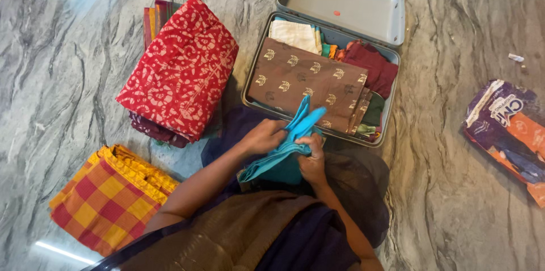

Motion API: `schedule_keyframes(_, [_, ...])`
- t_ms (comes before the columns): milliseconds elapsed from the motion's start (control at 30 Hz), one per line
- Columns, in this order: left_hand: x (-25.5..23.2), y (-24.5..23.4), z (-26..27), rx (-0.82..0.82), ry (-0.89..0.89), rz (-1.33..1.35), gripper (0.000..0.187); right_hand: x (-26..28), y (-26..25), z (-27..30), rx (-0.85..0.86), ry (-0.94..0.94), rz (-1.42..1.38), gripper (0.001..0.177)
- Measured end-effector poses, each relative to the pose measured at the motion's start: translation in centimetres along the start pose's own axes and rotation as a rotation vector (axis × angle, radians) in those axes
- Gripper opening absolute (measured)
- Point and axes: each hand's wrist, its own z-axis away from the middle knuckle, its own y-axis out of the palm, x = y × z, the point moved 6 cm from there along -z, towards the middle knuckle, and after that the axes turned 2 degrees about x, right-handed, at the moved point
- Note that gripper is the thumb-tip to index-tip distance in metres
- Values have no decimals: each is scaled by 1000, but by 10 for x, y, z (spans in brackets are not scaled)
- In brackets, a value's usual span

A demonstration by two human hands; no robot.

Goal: The person folds various pieces of clothing, including a white cloth, a blue cloth, and a brown patterned cloth, and places them into an open suitcase. The person sits on the floor and handles the items one by one, arranging them neatly inside the luggage.

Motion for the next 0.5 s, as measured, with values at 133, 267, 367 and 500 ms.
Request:
schedule_keyframes(133, [35,-14,0,-115,-24,317,28,13,-37,-2,21,-93,-238,25])
schedule_keyframes(267, [52,-59,11,-323,190,860,21,29,-130,-7,-239,-55,-336,27])
schedule_keyframes(367, [35,-106,35,-431,277,1184,26,26,-204,-5,-501,43,-298,28])
schedule_keyframes(500, [8,-124,51,-415,354,1334,33,3,-284,3,-704,264,-172,29])
